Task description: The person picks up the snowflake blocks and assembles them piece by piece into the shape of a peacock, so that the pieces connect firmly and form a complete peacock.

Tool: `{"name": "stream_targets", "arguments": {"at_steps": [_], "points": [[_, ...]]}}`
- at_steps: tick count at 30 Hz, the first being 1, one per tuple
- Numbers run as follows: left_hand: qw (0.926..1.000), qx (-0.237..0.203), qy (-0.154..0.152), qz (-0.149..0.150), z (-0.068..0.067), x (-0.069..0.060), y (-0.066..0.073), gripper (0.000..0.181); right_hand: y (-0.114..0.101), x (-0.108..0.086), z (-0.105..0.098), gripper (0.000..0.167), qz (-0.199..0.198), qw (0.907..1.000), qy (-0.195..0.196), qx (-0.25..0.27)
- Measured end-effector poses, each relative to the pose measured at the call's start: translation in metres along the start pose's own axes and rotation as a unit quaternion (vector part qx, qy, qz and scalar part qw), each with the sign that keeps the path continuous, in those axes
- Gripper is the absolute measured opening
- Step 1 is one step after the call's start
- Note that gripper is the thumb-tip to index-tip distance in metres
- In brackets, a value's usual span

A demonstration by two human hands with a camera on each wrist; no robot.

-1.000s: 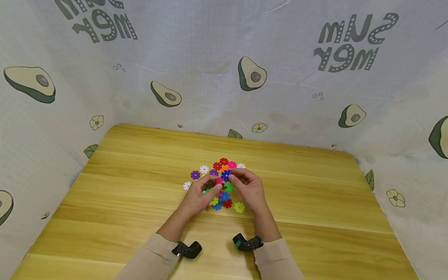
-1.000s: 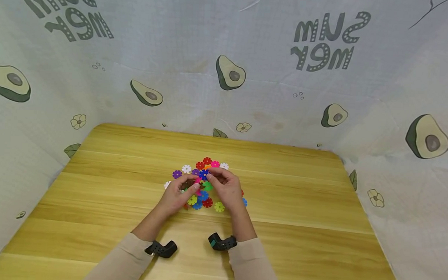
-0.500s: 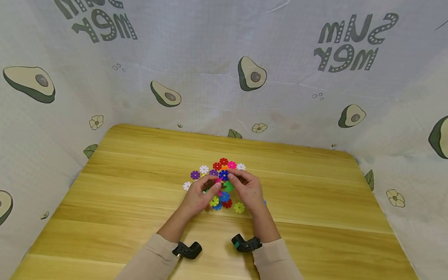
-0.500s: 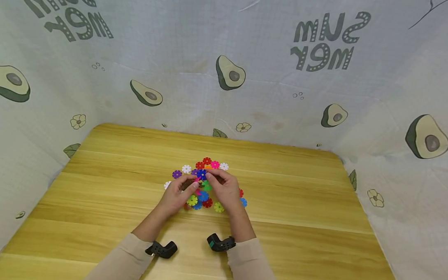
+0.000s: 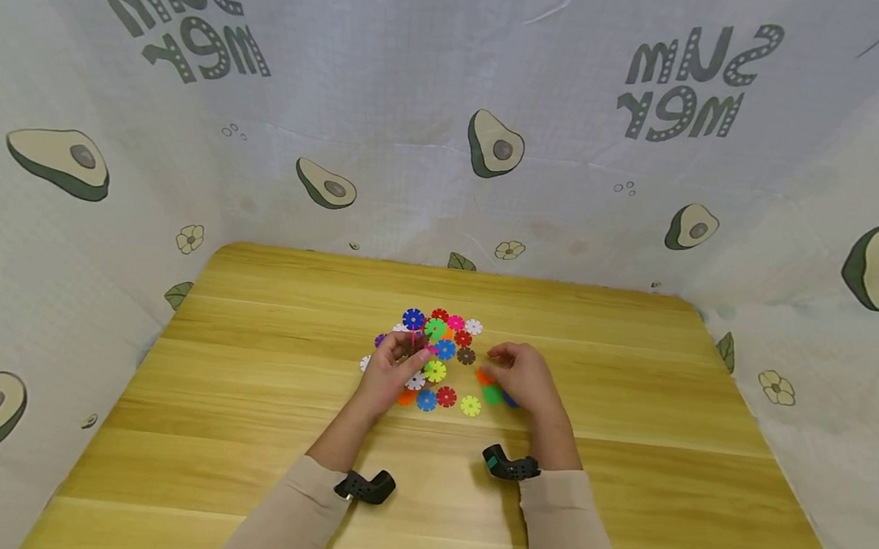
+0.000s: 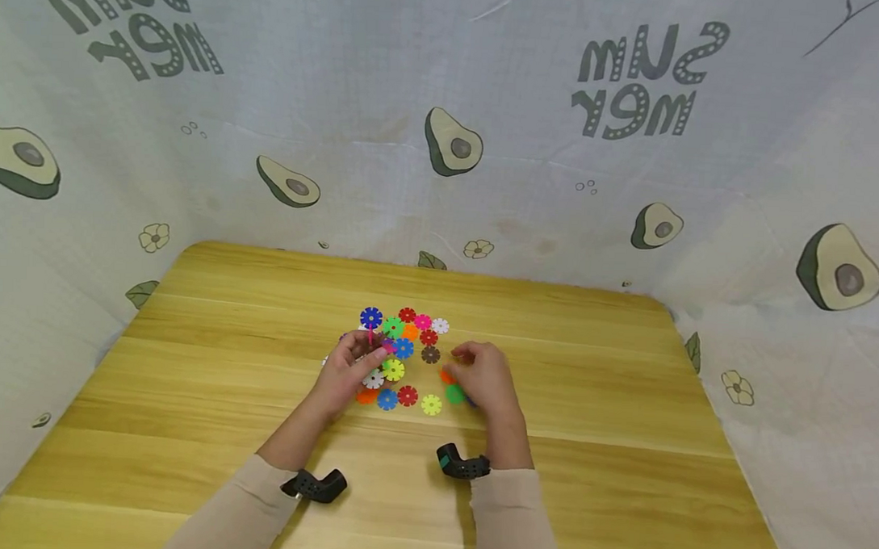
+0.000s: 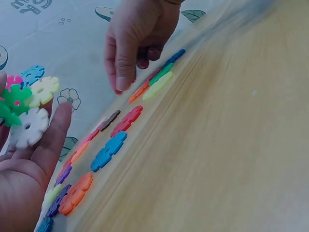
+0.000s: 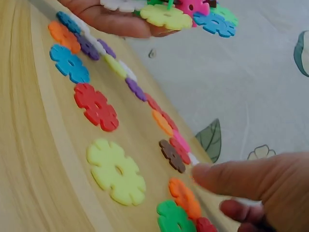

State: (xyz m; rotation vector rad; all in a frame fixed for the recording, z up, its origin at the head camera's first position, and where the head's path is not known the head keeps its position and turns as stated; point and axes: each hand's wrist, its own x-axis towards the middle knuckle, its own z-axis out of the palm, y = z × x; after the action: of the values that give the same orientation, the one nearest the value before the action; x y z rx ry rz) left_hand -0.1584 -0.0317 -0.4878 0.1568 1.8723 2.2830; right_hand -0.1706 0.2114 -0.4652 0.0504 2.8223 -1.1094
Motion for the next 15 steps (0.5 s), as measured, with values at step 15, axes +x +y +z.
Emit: {"name": "stream_targets", "arguments": {"at_steps": [15], "points": [[0.9962,-0.073,0.035,-0.031,0.0055,-0.0005,0.0008,0.035,-0.0064,-0.0012,0.0032,0.017,0.014,0.9987,0.003,0.050]]}}
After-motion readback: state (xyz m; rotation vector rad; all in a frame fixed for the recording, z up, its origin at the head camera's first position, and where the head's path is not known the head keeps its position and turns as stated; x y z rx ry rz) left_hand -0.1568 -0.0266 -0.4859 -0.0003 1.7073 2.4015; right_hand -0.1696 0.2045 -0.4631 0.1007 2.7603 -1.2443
